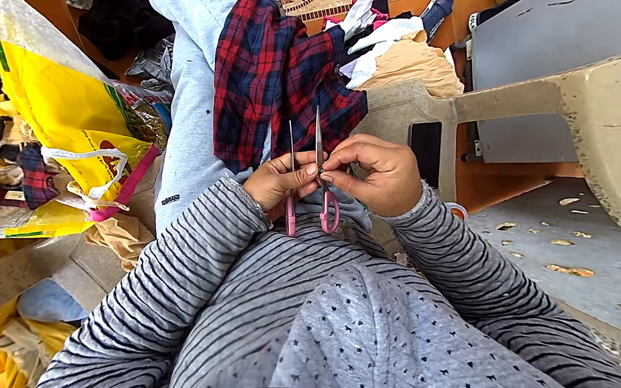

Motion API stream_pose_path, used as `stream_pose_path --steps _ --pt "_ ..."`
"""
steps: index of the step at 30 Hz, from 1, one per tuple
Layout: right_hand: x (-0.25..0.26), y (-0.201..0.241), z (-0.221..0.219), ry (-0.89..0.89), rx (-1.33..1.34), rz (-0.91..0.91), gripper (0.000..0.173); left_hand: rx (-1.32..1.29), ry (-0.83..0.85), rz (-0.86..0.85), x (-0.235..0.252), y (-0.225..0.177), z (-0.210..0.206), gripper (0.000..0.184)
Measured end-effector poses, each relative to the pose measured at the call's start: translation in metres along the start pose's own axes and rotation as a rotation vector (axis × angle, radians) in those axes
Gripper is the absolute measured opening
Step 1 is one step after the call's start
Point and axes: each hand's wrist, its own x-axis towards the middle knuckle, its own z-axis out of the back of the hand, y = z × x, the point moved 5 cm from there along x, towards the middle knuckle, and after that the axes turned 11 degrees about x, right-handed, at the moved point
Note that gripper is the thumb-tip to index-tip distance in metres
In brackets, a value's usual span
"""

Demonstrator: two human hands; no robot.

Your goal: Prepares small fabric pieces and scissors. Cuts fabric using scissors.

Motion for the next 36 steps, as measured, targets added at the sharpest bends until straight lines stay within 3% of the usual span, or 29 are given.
stream_pose_path --steps 36 --pt "-0.0003 -0.0001 -0.0003 -0.04 0.035 -0.049 0.013 -0.01 -0.009 0.009 -0.0019 -0.0022 -0.0021 0.023"
